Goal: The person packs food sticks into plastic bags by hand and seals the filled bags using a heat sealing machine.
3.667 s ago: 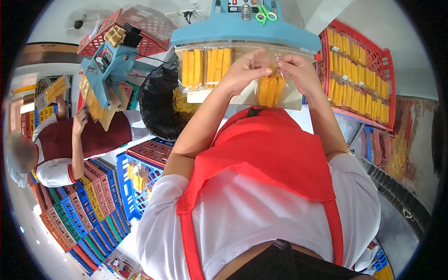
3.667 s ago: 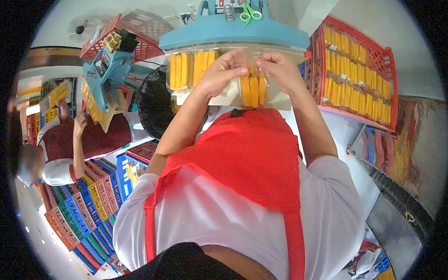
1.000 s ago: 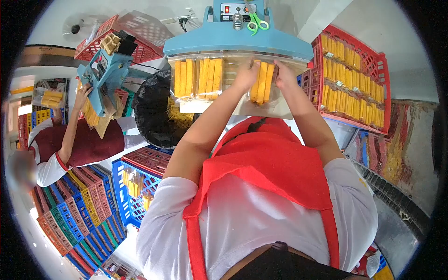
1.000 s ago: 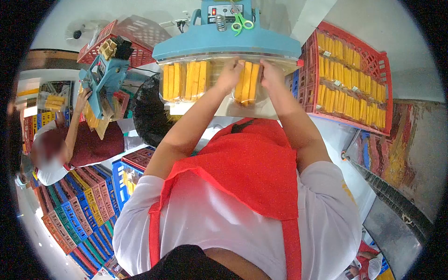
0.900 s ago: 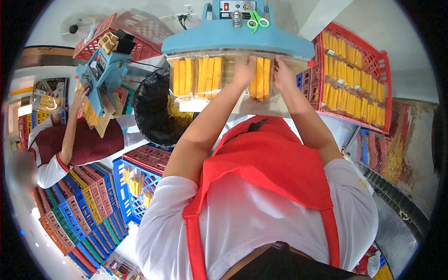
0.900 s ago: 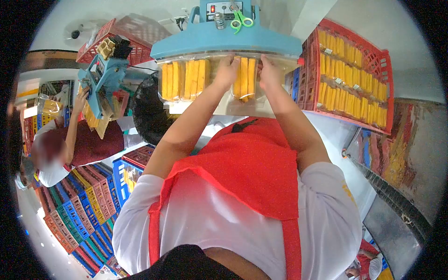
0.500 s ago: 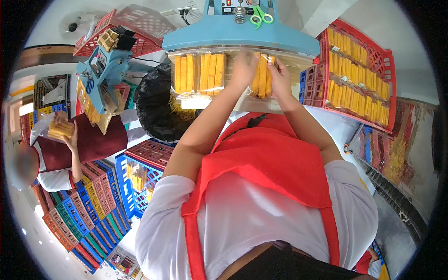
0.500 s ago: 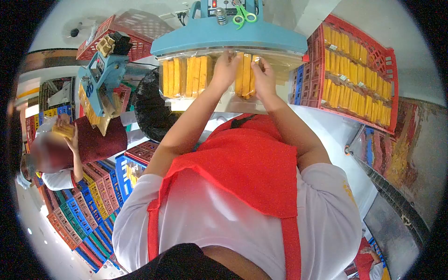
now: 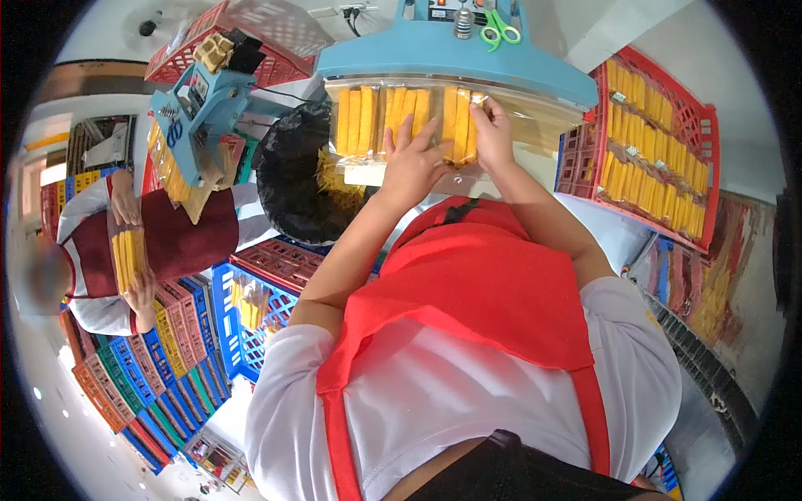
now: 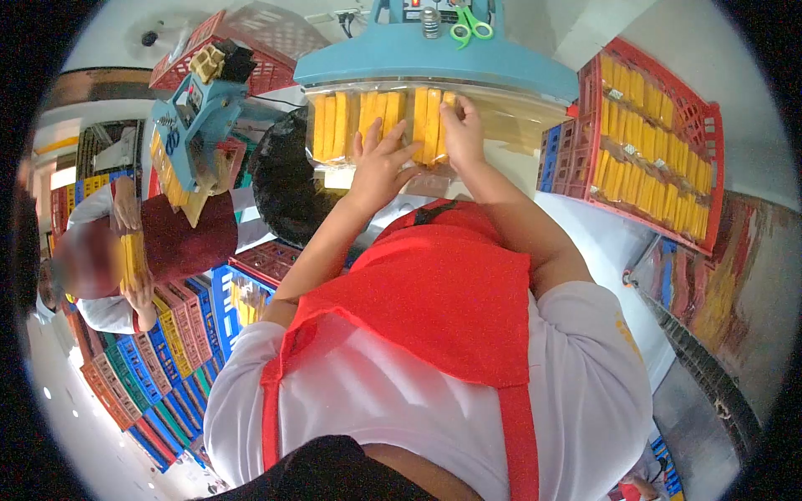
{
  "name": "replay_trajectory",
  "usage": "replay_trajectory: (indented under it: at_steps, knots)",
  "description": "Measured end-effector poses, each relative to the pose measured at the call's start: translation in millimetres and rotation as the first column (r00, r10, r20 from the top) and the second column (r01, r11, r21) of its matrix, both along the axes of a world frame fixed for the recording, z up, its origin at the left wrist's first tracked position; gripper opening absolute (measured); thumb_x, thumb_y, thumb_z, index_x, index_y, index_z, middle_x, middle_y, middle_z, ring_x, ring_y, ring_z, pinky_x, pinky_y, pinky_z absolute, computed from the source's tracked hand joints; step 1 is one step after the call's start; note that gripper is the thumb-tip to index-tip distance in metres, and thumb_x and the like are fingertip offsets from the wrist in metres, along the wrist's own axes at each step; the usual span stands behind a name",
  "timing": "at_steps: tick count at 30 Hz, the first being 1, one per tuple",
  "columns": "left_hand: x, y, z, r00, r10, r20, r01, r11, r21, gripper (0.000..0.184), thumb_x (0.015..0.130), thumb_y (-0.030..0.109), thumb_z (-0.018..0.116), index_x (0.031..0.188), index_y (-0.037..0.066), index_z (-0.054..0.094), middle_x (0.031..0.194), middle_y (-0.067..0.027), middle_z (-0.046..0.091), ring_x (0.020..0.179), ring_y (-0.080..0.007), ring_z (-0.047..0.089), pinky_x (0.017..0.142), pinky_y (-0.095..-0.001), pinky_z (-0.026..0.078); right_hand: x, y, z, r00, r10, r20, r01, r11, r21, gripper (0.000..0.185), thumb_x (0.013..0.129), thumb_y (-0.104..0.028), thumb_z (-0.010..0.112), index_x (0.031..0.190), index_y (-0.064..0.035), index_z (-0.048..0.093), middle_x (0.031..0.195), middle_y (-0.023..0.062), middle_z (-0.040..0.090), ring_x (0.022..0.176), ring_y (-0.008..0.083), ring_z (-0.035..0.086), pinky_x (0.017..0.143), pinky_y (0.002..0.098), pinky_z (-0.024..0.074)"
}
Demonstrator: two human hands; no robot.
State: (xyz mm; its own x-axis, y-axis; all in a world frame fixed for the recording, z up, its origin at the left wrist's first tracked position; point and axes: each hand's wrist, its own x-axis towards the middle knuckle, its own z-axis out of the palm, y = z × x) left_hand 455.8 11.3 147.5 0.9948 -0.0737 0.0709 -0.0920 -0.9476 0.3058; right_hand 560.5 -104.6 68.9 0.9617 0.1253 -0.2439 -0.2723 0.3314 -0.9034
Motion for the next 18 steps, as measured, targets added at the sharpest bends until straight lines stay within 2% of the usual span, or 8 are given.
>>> replay_trajectory:
  at_steps: [9,12,18]
  knots:
    - [-1.2,5.9,-7.7,1.000,-0.013,0.023,0.012,1.000,0.013,0.039,0.068,0.022,0.063,0.106,0.023,0.055,0.127,-0.0030,0.036,0.120,-0.0349,0.025,0.094,-0.0572,0.015,0.8,1.1,2.4,0.999,0.031,0.020,-0.030,0.996,-0.085,0.037,0.079,-0.015,0.055,0.108,0.0057,0.044,0.090,0.0075,0.053,0.081,0.0134,0.049,0.073,0.0261,0.0398]
    - [-0.5,7.1,-9.1,0.999,-0.017,0.045,0.016,1.000,0.021,0.039,0.068,0.021,0.063,0.106,0.023,0.055,0.126,-0.0020,0.037,0.120,-0.0342,0.025,0.094,-0.0567,0.016,2.3,1.9,-2.8,1.000,0.029,0.002,-0.029,0.999,-0.037,0.038,0.079,-0.014,0.055,0.109,0.0054,0.043,0.091,0.0073,0.052,0.083,0.0138,0.048,0.073,0.0264,0.0395]
    - [-2.5,5.8,-12.3,0.998,-0.012,0.055,0.012,1.000,0.005,0.038,0.068,0.020,0.062,0.105,0.021,0.055,0.123,-0.0006,0.040,0.120,-0.0335,0.026,0.094,-0.0566,0.016,3.9,3.6,-7.9,1.000,0.003,0.001,-0.003,0.997,-0.082,0.035,0.079,-0.013,0.054,0.108,0.0050,0.043,0.096,0.0095,0.052,0.084,0.0147,0.049,0.074,0.0266,0.0397]
